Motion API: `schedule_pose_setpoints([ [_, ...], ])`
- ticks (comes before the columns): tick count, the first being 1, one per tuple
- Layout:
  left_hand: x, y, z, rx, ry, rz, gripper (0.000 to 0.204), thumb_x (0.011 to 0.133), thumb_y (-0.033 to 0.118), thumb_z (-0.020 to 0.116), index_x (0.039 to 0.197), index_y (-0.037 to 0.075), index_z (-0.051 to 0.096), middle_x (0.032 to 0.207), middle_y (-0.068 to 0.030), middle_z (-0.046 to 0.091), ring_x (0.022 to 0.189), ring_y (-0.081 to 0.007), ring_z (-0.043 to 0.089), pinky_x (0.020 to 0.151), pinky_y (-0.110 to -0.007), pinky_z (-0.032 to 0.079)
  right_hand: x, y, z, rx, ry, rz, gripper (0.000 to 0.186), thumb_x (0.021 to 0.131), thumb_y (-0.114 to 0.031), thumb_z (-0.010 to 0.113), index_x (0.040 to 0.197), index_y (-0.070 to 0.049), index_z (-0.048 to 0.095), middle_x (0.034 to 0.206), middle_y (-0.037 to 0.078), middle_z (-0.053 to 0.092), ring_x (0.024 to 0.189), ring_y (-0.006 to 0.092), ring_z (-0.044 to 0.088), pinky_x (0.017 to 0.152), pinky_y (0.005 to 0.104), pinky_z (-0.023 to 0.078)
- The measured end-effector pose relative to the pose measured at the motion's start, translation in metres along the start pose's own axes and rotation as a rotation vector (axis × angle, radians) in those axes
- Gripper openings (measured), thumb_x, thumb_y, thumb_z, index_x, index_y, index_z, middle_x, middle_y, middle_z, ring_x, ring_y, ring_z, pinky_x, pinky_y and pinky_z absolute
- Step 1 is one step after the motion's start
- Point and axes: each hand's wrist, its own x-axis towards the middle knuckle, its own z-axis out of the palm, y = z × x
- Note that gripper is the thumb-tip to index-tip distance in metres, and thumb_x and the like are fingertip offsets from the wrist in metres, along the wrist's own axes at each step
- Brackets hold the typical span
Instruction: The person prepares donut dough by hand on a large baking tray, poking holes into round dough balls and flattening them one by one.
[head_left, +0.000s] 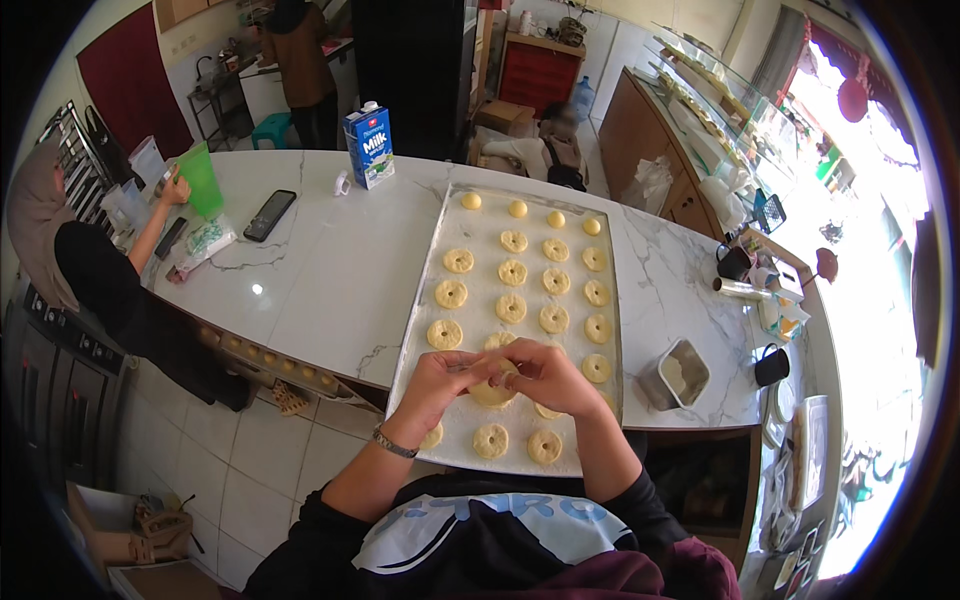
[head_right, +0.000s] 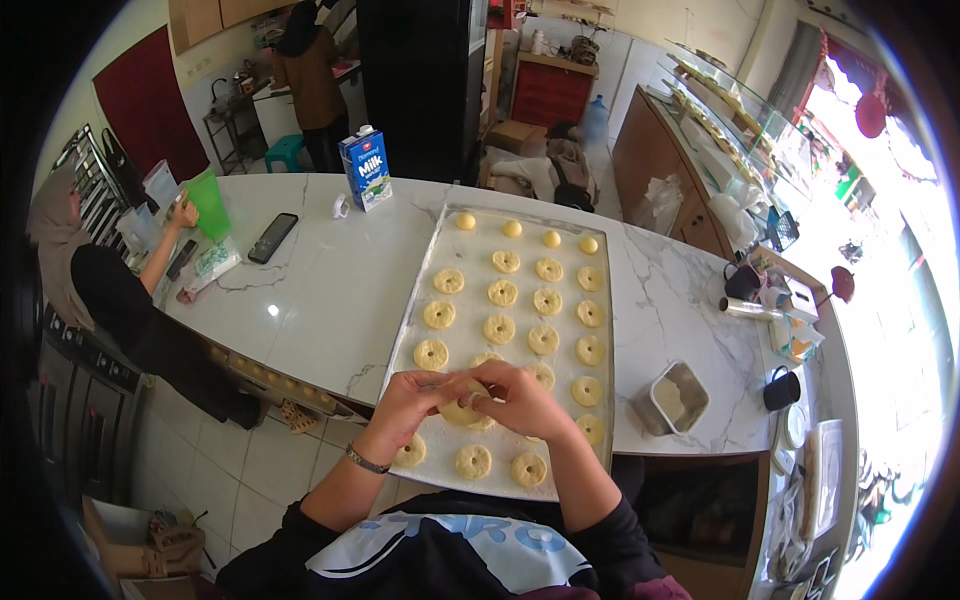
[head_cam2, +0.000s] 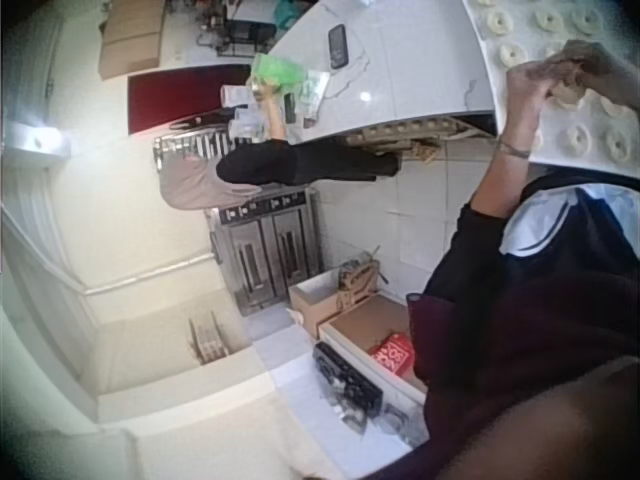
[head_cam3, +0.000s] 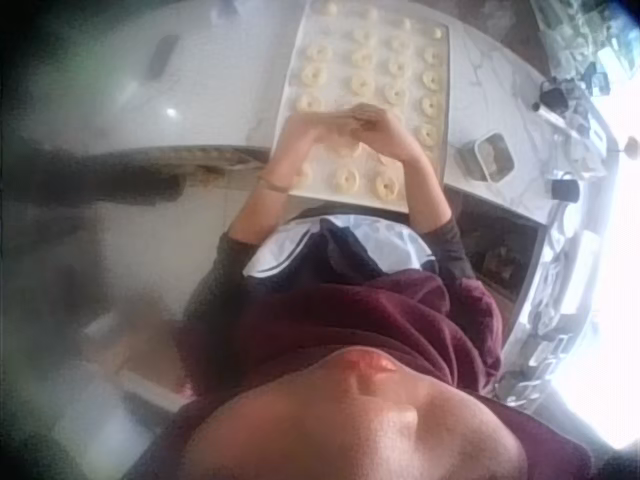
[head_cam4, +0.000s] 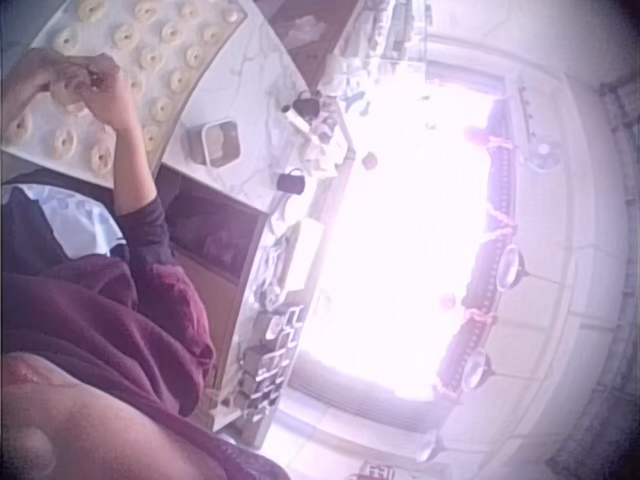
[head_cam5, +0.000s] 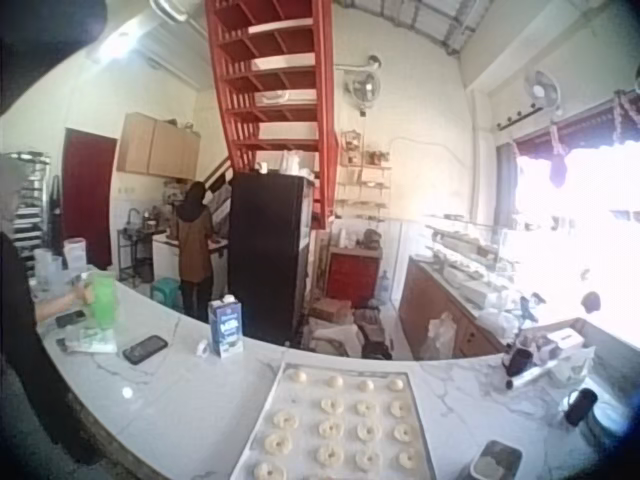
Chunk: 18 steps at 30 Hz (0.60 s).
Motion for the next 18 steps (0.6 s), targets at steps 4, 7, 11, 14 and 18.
schedule_pose_setpoints([
  [4, 0.001, -0.005, 0.0, 0.103, -0.038, 0.028, 0.022, 0.077, 0.008, 0.071, 0.094, -0.004, 0.066, 0.085, -0.0079, 0.067, 0.076, -0.0121, 0.064, 0.07, -0.024, 0.052, 0.0, 0.0, -0.004, -0.297, -0.108, -0.102, 0.04, 0.078, -0.003, 0.062, 0.117, -0.011, 0.059, 0.091, 0.002, 0.055, 0.074, 0.0089, 0.048, 0.065, 0.0225, 0.041],
  [7, 0.0, -0.001, 0.003, 0.077, -0.024, 0.022, 0.021, 0.077, 0.008, 0.071, 0.093, -0.004, 0.066, 0.085, -0.0083, 0.067, 0.075, -0.0116, 0.064, 0.07, -0.023, 0.052, -0.001, 0.004, 0.002, 0.041, -0.04, -0.037, 0.039, 0.078, -0.004, 0.062, 0.116, -0.012, 0.06, 0.09, 0.003, 0.055, 0.074, 0.01, 0.048, 0.065, 0.0231, 0.041],
  [11, 0.0, 0.0, 0.003, 0.072, -0.014, 0.042, 0.023, 0.077, 0.009, 0.071, 0.095, -0.005, 0.065, 0.087, -0.0095, 0.067, 0.076, -0.0122, 0.064, 0.069, -0.023, 0.052, -0.001, 0.008, -0.003, -0.196, -0.08, -0.114, 0.043, 0.079, -0.001, 0.061, 0.121, -0.008, 0.055, 0.092, 0.001, 0.055, 0.076, 0.007, 0.051, 0.066, 0.0216, 0.043],
  [14, 0.001, -0.006, 0.003, -0.009, 0.126, 0.089, 0.024, 0.078, 0.01, 0.071, 0.096, -0.005, 0.064, 0.088, -0.0094, 0.066, 0.077, -0.013, 0.064, 0.07, -0.025, 0.052, -0.001, -0.002, 0.002, 0.136, 0.055, 0.032, 0.04, 0.082, 0.007, 0.054, 0.121, 0.0, 0.053, 0.101, 0.003, 0.055, 0.093, 0.0095, 0.055, 0.08, 0.0236, 0.046],
  [18, -0.007, 0.002, 0.009, -0.094, 0.025, 0.004, 0.022, 0.079, 0.012, 0.07, 0.095, -0.003, 0.065, 0.087, -0.0077, 0.066, 0.078, -0.0137, 0.064, 0.069, -0.026, 0.052, -0.001, 0.008, 0.003, 0.128, 0.163, -0.076, 0.04, 0.081, 0.001, 0.06, 0.12, -0.005, 0.056, 0.09, 0.001, 0.054, 0.079, 0.0054, 0.053, 0.068, 0.0191, 0.045],
])
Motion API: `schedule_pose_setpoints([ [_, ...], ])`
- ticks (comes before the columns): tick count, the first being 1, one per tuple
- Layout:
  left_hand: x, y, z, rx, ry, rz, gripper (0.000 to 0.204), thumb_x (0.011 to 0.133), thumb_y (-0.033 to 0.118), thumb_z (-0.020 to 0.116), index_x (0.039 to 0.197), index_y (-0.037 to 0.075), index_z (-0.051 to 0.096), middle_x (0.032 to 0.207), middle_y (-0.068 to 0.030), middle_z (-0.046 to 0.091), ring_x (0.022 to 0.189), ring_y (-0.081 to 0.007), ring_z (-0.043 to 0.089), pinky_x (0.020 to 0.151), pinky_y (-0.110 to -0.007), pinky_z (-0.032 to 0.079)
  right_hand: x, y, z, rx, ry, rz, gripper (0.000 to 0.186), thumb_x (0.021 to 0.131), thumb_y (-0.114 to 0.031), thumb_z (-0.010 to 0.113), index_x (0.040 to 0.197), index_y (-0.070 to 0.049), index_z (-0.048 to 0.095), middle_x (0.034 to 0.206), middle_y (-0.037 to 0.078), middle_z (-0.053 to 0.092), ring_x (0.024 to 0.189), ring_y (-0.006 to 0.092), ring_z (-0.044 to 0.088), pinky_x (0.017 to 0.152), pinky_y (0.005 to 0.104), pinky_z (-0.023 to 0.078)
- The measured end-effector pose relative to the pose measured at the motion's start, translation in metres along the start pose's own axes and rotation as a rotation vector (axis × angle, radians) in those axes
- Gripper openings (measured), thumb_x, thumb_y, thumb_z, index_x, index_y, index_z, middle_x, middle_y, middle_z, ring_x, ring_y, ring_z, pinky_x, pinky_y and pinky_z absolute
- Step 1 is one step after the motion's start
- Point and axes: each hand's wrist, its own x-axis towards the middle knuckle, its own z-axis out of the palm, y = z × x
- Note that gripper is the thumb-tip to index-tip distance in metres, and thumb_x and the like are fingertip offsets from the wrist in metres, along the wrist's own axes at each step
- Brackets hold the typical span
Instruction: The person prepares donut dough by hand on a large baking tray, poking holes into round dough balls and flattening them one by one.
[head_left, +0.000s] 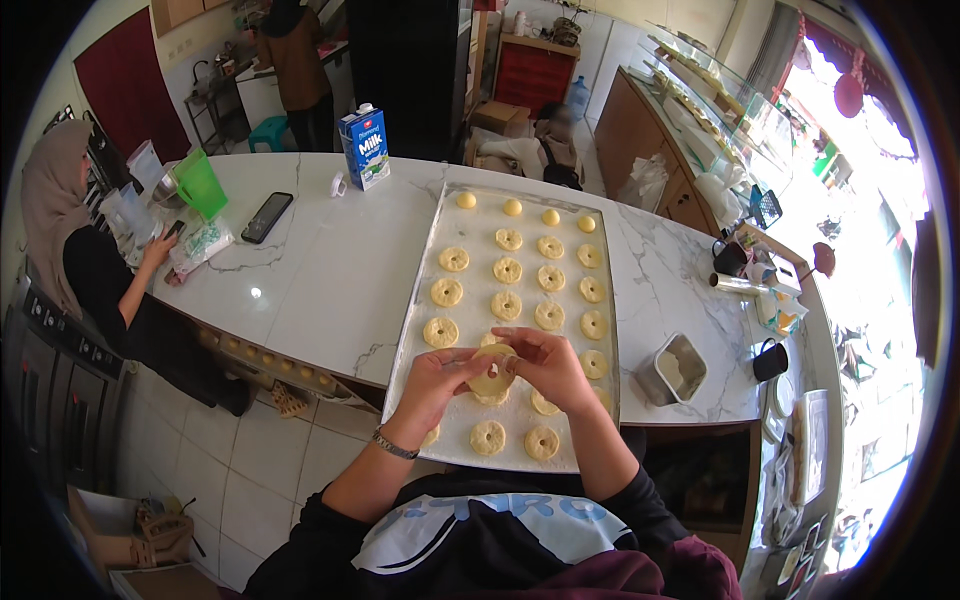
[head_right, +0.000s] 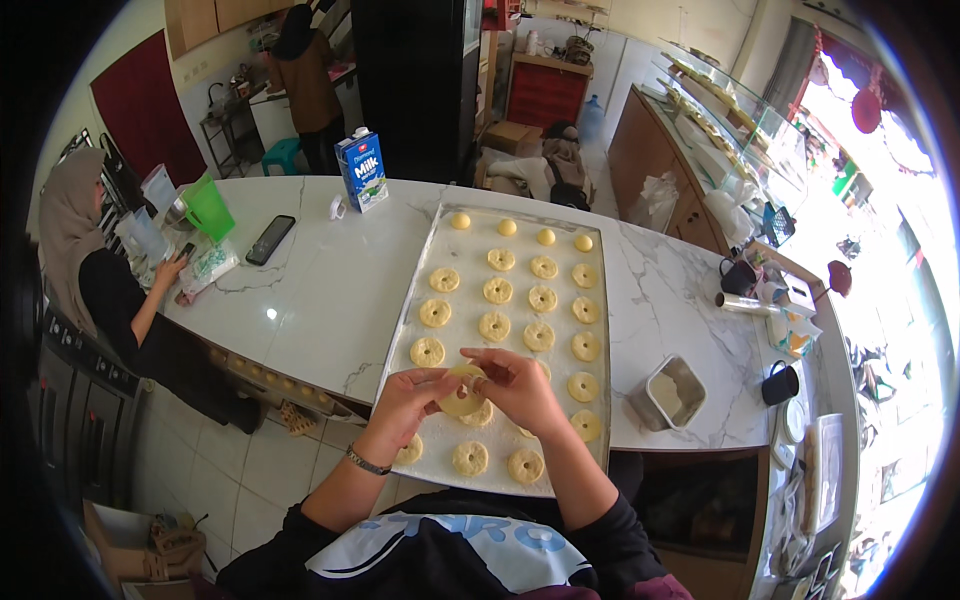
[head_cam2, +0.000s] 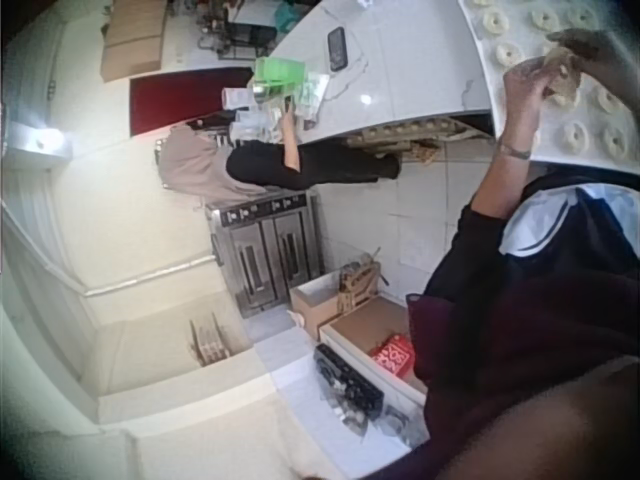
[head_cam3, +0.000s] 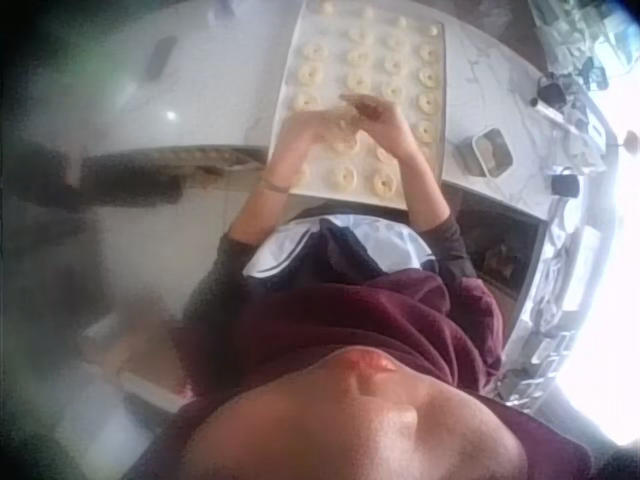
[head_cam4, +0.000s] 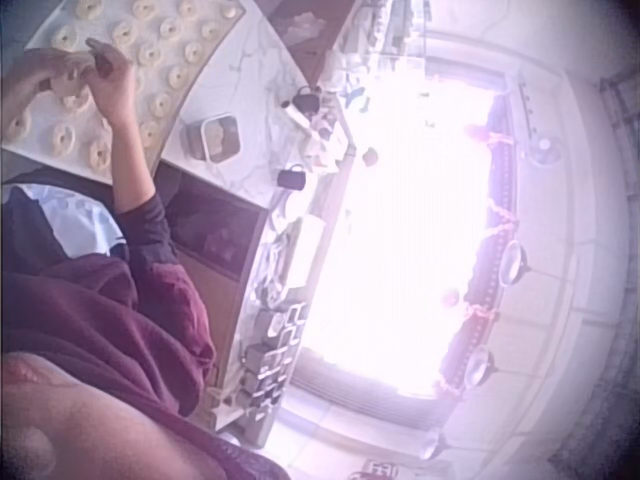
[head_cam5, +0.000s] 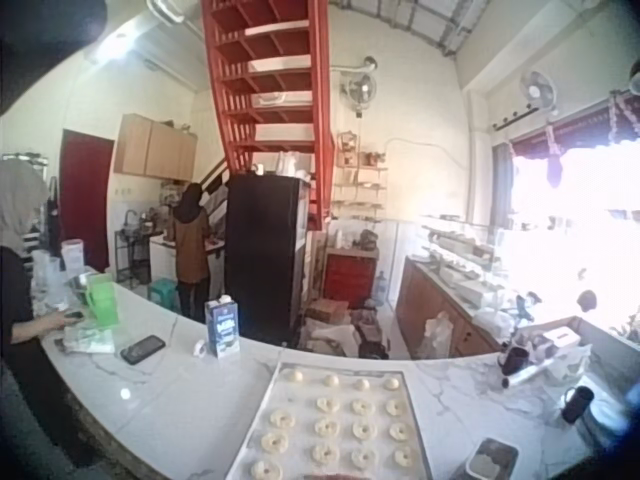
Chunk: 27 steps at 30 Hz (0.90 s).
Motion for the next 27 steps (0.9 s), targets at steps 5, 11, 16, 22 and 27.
schedule_pose_setpoints([
  [5, 0.001, -0.01, -0.003, -0.021, 0.031, 0.055, 0.021, 0.079, 0.012, 0.07, 0.094, -0.002, 0.065, 0.086, -0.0061, 0.066, 0.077, -0.0124, 0.063, 0.068, -0.024, 0.051, -0.004, 0.0, 0.009, -0.085, -0.029, 0.005, 0.039, 0.081, 0.003, 0.057, 0.119, -0.005, 0.057, 0.089, 0.002, 0.054, 0.074, 0.006, 0.052, 0.066, 0.0198, 0.044],
  [11, 0.002, -0.007, -0.008, 0.195, -0.084, -0.056, 0.021, 0.078, 0.011, 0.07, 0.095, -0.002, 0.065, 0.083, -0.0046, 0.066, 0.075, -0.0109, 0.063, 0.066, -0.022, 0.049, -0.004, -0.021, -0.002, -0.468, -0.318, -0.022, 0.034, 0.082, 0.001, 0.057, 0.116, -0.004, 0.059, 0.092, 0.003, 0.058, 0.074, 0.0078, 0.053, 0.066, 0.0226, 0.044],
  [16, -0.001, -0.013, 0.0, 0.165, 0.016, 0.029, 0.022, 0.078, 0.014, 0.071, 0.093, -0.001, 0.066, 0.082, -0.0047, 0.066, 0.074, -0.0111, 0.063, 0.067, -0.024, 0.05, -0.005, -0.018, -0.007, -0.187, -0.178, 0.059, 0.037, 0.079, 0.0, 0.062, 0.116, -0.007, 0.059, 0.095, 0.004, 0.058, 0.081, 0.0101, 0.054, 0.068, 0.0238, 0.046],
  [22, 0.0, -0.008, 0.007, 0.107, -0.036, -0.023, 0.021, 0.079, 0.015, 0.07, 0.092, -0.001, 0.066, 0.083, -0.0057, 0.067, 0.074, -0.0118, 0.063, 0.068, -0.025, 0.051, -0.01, -0.016, -0.01, -0.328, -0.128, 0.012, 0.043, 0.08, -0.001, 0.063, 0.122, -0.004, 0.054, 0.098, 0.006, 0.061, 0.083, 0.0102, 0.057, 0.075, 0.0238, 0.047],
  [27, 0.004, -0.012, 0.009, 0.088, -0.022, 0.017, 0.02, 0.08, 0.014, 0.069, 0.093, -0.001, 0.066, 0.083, -0.0066, 0.066, 0.075, -0.0125, 0.063, 0.069, -0.026, 0.052, -0.01, -0.015, -0.009, -0.15, -0.104, 0.009, 0.042, 0.08, -0.001, 0.063, 0.121, -0.005, 0.055, 0.097, 0.007, 0.061, 0.082, 0.0089, 0.057, 0.074, 0.0221, 0.047],
])
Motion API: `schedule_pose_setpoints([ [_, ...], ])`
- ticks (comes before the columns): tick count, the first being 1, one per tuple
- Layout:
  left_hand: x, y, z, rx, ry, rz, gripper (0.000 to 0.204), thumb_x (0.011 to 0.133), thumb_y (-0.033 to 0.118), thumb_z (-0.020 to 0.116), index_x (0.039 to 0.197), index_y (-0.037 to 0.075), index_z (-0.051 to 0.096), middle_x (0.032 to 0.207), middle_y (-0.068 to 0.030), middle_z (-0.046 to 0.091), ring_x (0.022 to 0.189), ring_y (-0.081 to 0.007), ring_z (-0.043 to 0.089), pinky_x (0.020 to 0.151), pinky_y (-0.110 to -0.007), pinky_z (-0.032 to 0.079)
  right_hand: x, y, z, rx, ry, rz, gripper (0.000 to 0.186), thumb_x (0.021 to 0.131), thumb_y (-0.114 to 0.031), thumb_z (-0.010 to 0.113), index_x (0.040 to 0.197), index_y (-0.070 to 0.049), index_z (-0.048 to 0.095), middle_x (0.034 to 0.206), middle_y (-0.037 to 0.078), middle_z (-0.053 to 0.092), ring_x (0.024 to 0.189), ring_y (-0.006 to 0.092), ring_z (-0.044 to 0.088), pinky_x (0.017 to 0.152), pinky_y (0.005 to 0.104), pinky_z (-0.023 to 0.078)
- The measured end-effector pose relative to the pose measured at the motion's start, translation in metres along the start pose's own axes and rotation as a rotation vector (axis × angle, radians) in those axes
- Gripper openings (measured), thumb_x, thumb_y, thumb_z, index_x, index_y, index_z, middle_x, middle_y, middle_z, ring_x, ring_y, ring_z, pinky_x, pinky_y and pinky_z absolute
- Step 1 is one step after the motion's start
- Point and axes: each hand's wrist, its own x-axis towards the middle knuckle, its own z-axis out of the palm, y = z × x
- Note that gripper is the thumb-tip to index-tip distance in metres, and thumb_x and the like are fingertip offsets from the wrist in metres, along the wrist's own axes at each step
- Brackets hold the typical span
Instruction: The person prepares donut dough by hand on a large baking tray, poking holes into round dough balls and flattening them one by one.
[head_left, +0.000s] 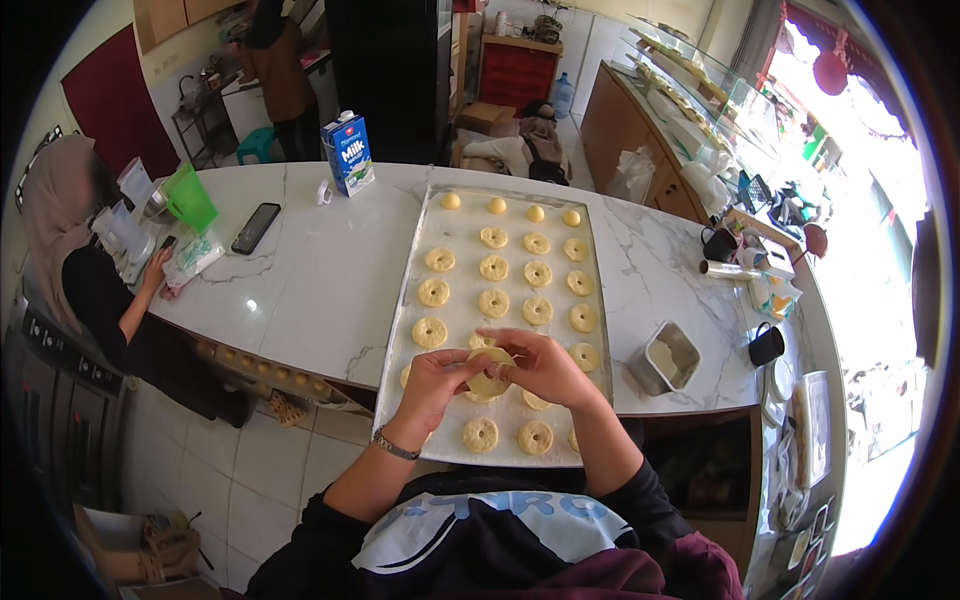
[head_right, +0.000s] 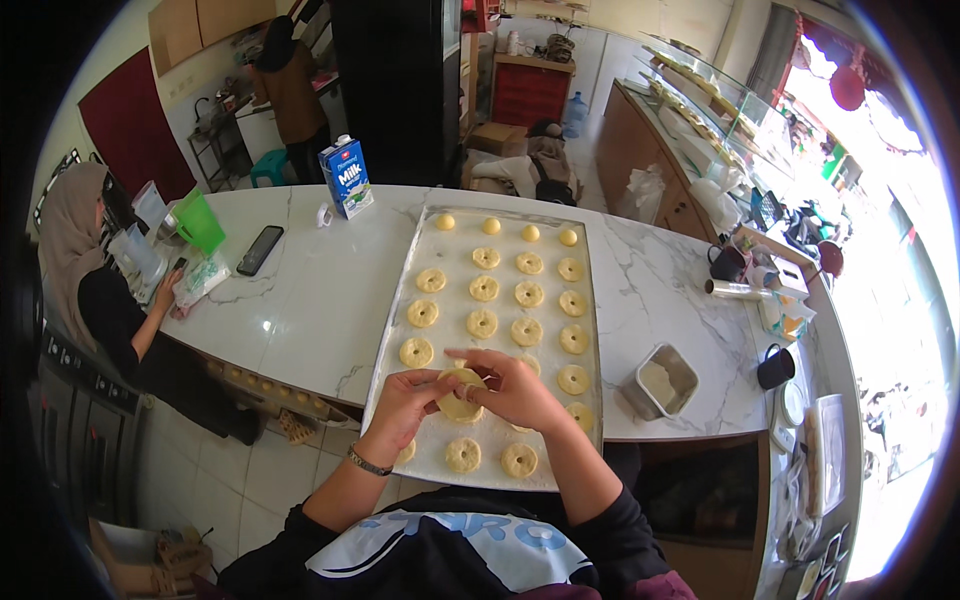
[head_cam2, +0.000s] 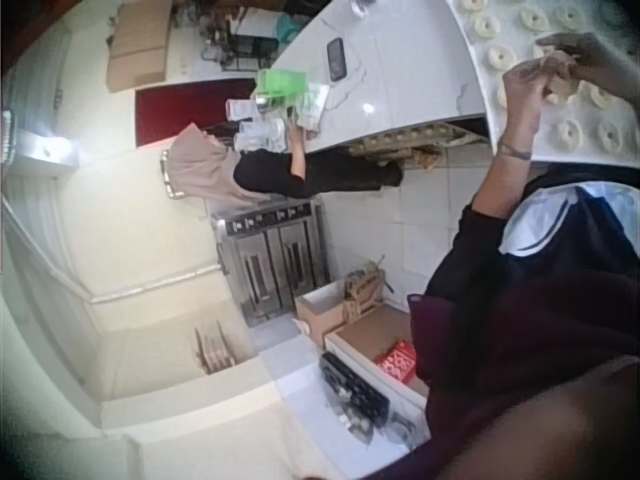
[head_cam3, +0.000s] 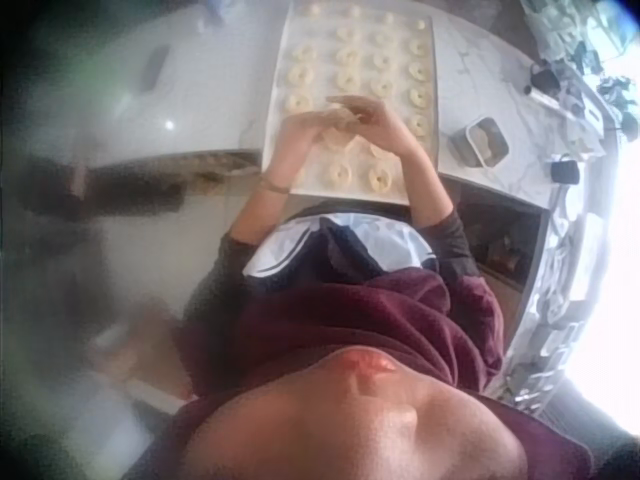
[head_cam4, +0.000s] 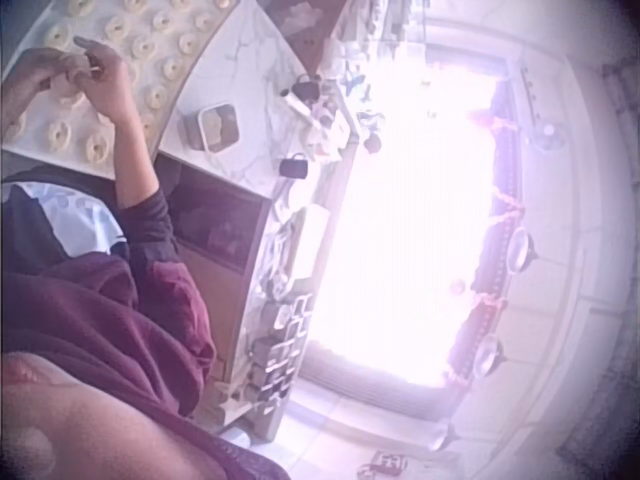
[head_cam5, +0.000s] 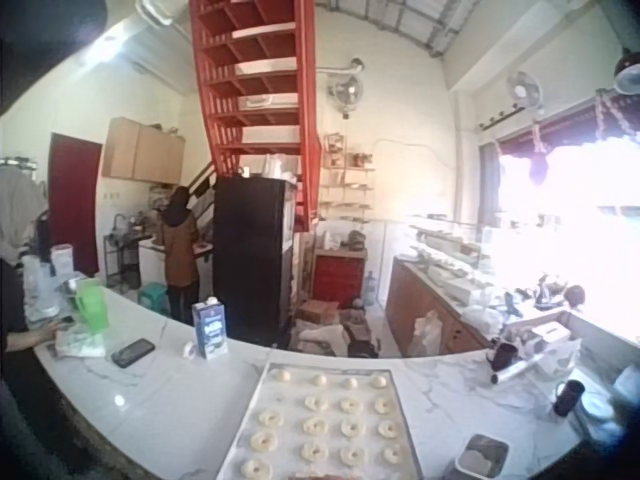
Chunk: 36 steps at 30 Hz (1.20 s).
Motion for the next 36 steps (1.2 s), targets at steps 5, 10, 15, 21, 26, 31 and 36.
schedule_pose_setpoints([
  [5, 0.004, -0.005, -0.004, -0.008, 0.065, 0.033, 0.023, 0.081, 0.016, 0.069, 0.095, -0.001, 0.065, 0.085, -0.0067, 0.066, 0.075, -0.0124, 0.063, 0.07, -0.026, 0.052, 0.002, 0.006, -0.002, 0.056, 0.101, 0.078, 0.041, 0.077, -0.004, 0.067, 0.117, -0.009, 0.059, 0.092, 0.007, 0.062, 0.082, 0.0091, 0.057, 0.073, 0.0242, 0.048],
  [10, 0.005, 0.001, -0.005, -0.029, -0.022, -0.036, 0.025, 0.082, 0.017, 0.068, 0.098, -0.001, 0.064, 0.088, -0.0063, 0.066, 0.078, -0.0126, 0.063, 0.07, -0.026, 0.052, 0.006, 0.016, -0.005, -0.108, 0.032, 0.024, 0.044, 0.079, -0.007, 0.067, 0.121, -0.006, 0.055, 0.096, 0.006, 0.061, 0.09, 0.0093, 0.055, 0.079, 0.0253, 0.047],
  [15, 0.008, -0.009, -0.014, -0.004, 0.046, -0.022, 0.025, 0.084, 0.02, 0.065, 0.1, 0.0, 0.064, 0.092, -0.0067, 0.066, 0.082, -0.0137, 0.064, 0.074, -0.027, 0.053, 0.008, 0.017, 0.004, 0.198, 0.027, 0.061, 0.046, 0.081, -0.007, 0.064, 0.125, 0.0, 0.049, 0.1, 0.006, 0.061, 0.09, 0.0111, 0.057, 0.077, 0.0252, 0.047],
  [21, 0.011, -0.004, -0.008, 0.049, 0.001, 0.225, 0.055, 0.095, 0.038, 0.043, 0.126, -0.007, 0.043, 0.125, -0.0191, 0.049, 0.117, -0.0237, 0.048, 0.1, -0.034, 0.037, 0.014, 0.054, 0.011, 0.628, 0.092, 0.33, 0.041, 0.082, -0.004, 0.062, 0.12, 0.007, 0.049, 0.103, 0.008, 0.06, 0.092, 0.0143, 0.059, 0.078, 0.0262, 0.049],
  [26, 0.013, -0.01, -0.018, 0.176, -0.126, 0.306, 0.069, 0.097, 0.047, 0.025, 0.132, -0.013, 0.028, 0.14, -0.023, 0.03, 0.132, -0.0275, 0.028, 0.11, -0.035, 0.02, 0.026, 0.063, 0.015, 0.757, 0.15, 0.328, 0.039, 0.084, -0.001, 0.058, 0.121, 0.008, 0.047, 0.109, 0.011, 0.059, 0.096, 0.0169, 0.06, 0.084, 0.0273, 0.05],
  [31, 0.033, -0.019, -0.054, 0.376, 0.171, 0.49, 0.058, 0.098, 0.039, 0.028, 0.131, -0.008, 0.036, 0.135, -0.0206, 0.039, 0.129, -0.0262, 0.034, 0.107, -0.034, 0.024, 0.04, 0.075, 0.008, 0.752, 0.193, 0.367, 0.037, 0.084, 0.0, 0.057, 0.12, 0.007, 0.048, 0.109, 0.011, 0.059, 0.097, 0.0179, 0.06, 0.085, 0.0275, 0.05],
  [36, 0.063, -0.044, -0.156, 0.773, 0.666, 0.568, 0.044, 0.096, 0.03, 0.041, 0.124, -0.003, 0.046, 0.131, -0.0208, 0.045, 0.127, -0.0319, 0.037, 0.104, -0.038, 0.03, 0.09, 0.1, -0.024, 0.692, 0.204, 0.446, 0.037, 0.082, -0.002, 0.059, 0.117, 0.006, 0.049, 0.108, 0.01, 0.059, 0.094, 0.0169, 0.061, 0.08, 0.0275, 0.052],
])
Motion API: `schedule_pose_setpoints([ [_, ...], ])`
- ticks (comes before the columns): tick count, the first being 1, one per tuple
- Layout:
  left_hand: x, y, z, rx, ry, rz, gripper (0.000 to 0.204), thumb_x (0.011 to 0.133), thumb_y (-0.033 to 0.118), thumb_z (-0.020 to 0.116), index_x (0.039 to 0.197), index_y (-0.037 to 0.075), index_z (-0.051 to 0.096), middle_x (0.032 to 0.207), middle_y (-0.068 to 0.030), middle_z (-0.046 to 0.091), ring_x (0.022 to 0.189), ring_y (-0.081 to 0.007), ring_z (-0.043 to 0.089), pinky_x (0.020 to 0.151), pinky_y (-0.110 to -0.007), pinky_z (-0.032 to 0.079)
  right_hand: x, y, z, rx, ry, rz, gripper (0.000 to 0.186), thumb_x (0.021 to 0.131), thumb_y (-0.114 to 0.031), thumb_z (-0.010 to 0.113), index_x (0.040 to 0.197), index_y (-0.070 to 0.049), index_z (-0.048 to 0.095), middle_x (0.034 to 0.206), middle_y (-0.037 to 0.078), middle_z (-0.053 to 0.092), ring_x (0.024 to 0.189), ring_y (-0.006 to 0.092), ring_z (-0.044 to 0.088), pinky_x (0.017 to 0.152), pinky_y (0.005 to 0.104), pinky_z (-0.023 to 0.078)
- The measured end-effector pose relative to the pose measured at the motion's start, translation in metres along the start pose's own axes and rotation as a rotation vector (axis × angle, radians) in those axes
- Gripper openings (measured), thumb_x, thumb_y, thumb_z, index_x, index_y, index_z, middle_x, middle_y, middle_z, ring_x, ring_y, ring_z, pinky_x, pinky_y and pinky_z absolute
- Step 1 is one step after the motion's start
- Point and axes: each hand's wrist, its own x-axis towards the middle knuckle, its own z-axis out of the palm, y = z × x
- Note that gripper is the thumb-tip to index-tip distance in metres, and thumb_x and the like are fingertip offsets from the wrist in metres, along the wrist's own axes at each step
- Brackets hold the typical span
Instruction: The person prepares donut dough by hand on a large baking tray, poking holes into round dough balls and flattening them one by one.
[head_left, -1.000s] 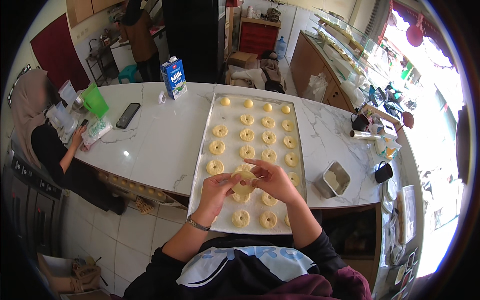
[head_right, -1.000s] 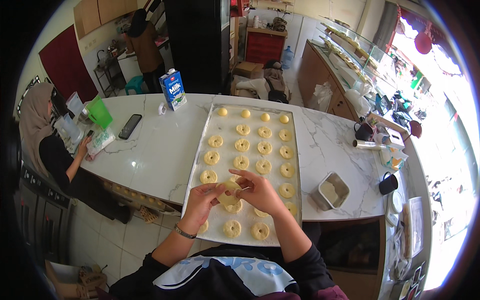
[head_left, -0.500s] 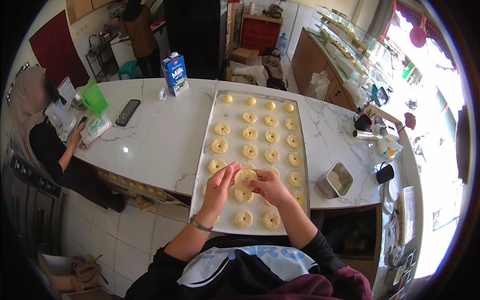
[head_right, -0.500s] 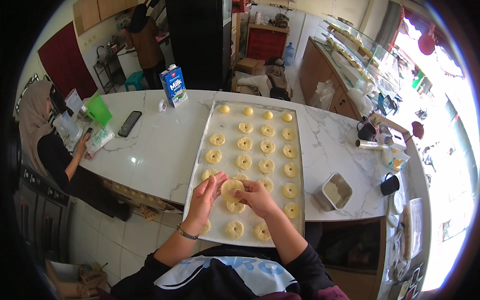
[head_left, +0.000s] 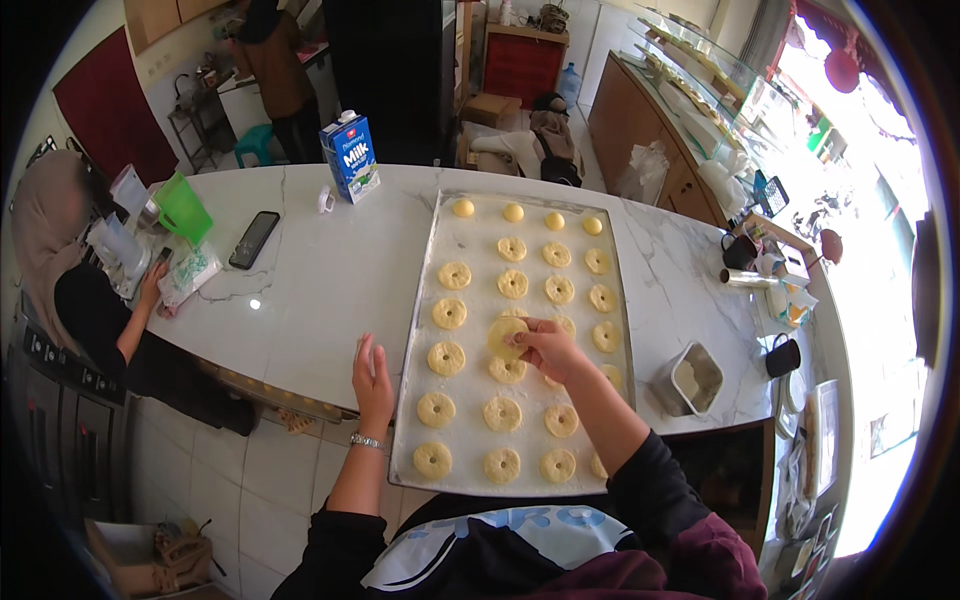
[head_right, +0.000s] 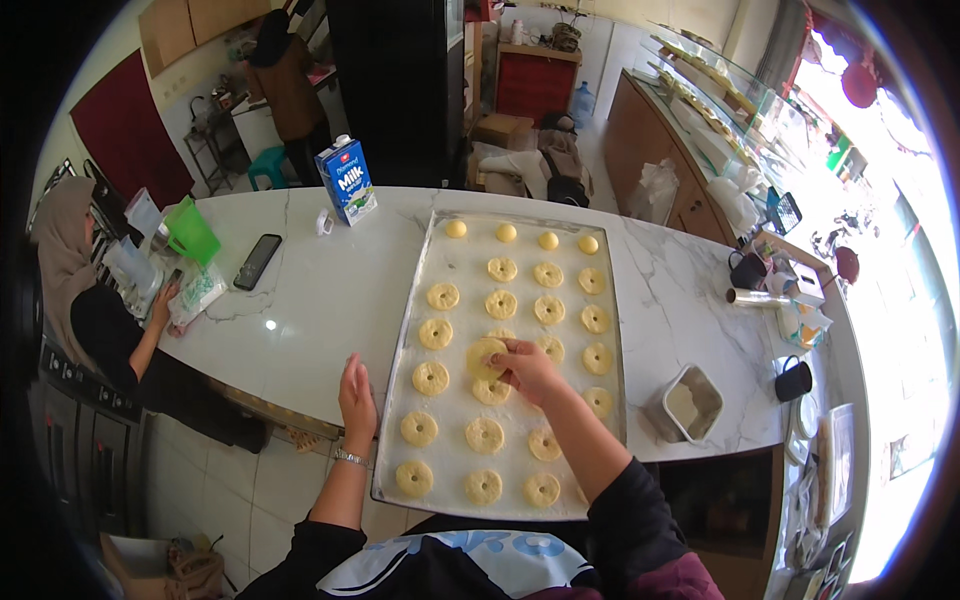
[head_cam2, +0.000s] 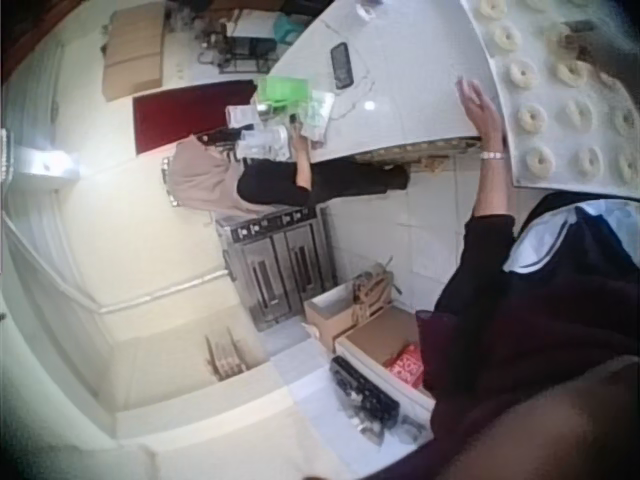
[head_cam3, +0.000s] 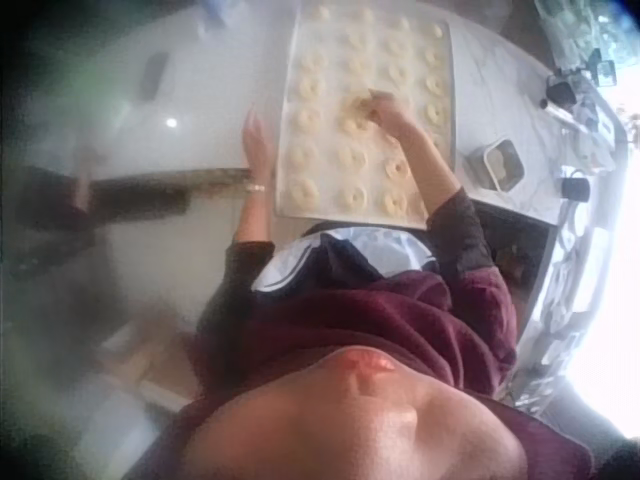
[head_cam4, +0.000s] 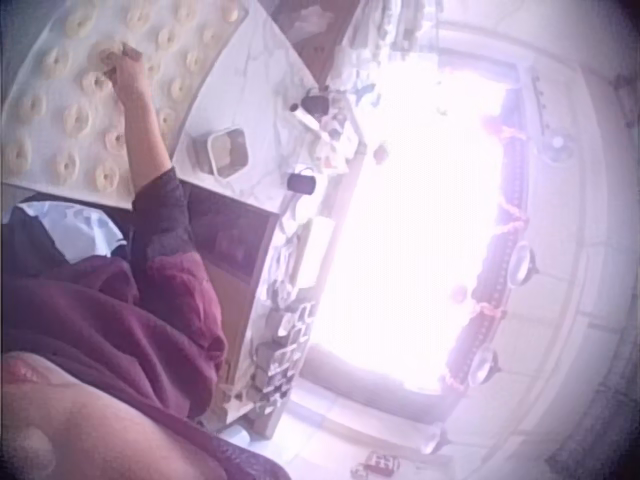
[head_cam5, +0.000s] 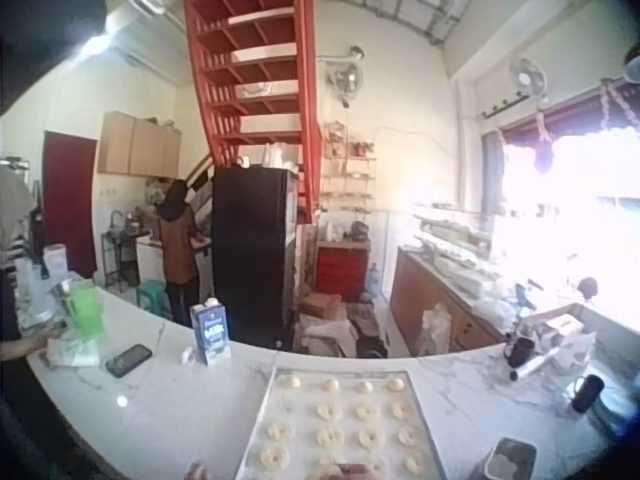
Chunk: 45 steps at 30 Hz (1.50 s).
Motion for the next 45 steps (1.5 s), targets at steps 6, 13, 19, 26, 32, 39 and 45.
schedule_pose_setpoints([
  [6, 0.003, -0.01, 0.008, 0.101, 0.068, 0.133, 0.03, 0.093, 0.019, 0.046, 0.113, -0.003, 0.053, 0.122, -0.02, 0.052, 0.123, -0.0358, 0.042, 0.099, -0.041, 0.036, 0.116, -0.049, -0.02, -0.036, 0.176, -0.054, 0.035, 0.08, -0.003, 0.061, 0.113, 0.005, 0.053, 0.101, 0.01, 0.061, 0.086, 0.0176, 0.062, 0.07, 0.0272, 0.052],
  [13, -0.001, 0.001, 0.001, 0.086, 0.155, 0.121, 0.022, 0.093, 0.013, 0.044, 0.098, -0.004, 0.057, 0.111, -0.0199, 0.058, 0.117, -0.0366, 0.047, 0.097, -0.043, 0.038, 0.224, -0.06, 0.004, -0.51, 0.092, -0.179, 0.027, 0.072, -0.004, 0.066, 0.099, 0.001, 0.064, 0.092, 0.01, 0.064, 0.083, 0.0188, 0.063, 0.069, 0.0289, 0.052],
  [19, -0.002, -0.003, -0.001, 0.112, 0.164, 0.138, 0.021, 0.093, 0.013, 0.044, 0.097, -0.003, 0.057, 0.106, -0.0186, 0.06, 0.112, -0.0369, 0.052, 0.097, -0.044, 0.038, 0.231, -0.071, 0.022, -1.222, 0.263, -0.388, 0.038, 0.064, -0.01, 0.073, 0.1, -0.001, 0.065, 0.089, 0.011, 0.067, 0.08, 0.0211, 0.064, 0.071, 0.0296, 0.051],
  [26, -0.003, -0.007, -0.006, 0.106, 0.188, 0.149, 0.019, 0.092, 0.012, 0.044, 0.094, -0.002, 0.057, 0.102, -0.0176, 0.061, 0.11, -0.0362, 0.053, 0.096, -0.044, 0.039, 0.105, -0.128, -0.012, -1.07, 0.493, -0.533, 0.037, 0.071, -0.013, 0.069, 0.105, -0.001, 0.063, 0.093, 0.015, 0.067, 0.084, 0.0218, 0.065, 0.075, 0.0303, 0.051],
  [32, -0.002, -0.005, 0.002, 0.076, 0.169, 0.15, 0.02, 0.093, 0.011, 0.043, 0.092, -0.003, 0.057, 0.101, -0.0173, 0.061, 0.108, -0.0356, 0.055, 0.093, -0.042, 0.042, -0.088, -0.158, -0.092, -1.237, 0.9, -0.409, 0.016, 0.074, -0.014, 0.065, 0.076, 0.002, 0.067, 0.062, 0.01, 0.064, 0.056, 0.0161, 0.06, 0.058, 0.03, 0.049],
  [39, 0.0, -0.013, 0.005, 0.015, 0.173, 0.152, 0.024, 0.095, 0.012, 0.041, 0.092, -0.005, 0.057, 0.101, -0.0169, 0.061, 0.108, -0.0342, 0.054, 0.091, -0.042, 0.044, -0.15, -0.068, -0.204, -1.912, 0.779, 0.151, 0.02, 0.069, -0.016, 0.06, 0.067, 0.003, 0.066, 0.064, 0.021, 0.063, 0.063, 0.0305, 0.065, 0.061, 0.0377, 0.052],
  [45, 0.0, -0.012, 0.001, 0.004, 0.163, 0.102, 0.028, 0.096, 0.016, 0.038, 0.092, -0.006, 0.057, 0.101, -0.0185, 0.06, 0.107, -0.0322, 0.055, 0.085, -0.039, 0.048, -0.149, -0.032, -0.195, -1.762, 0.839, 0.002, 0.016, 0.068, -0.014, 0.058, 0.066, -0.001, 0.067, 0.071, 0.019, 0.064, 0.068, 0.0322, 0.064, 0.067, 0.0386, 0.052],
])
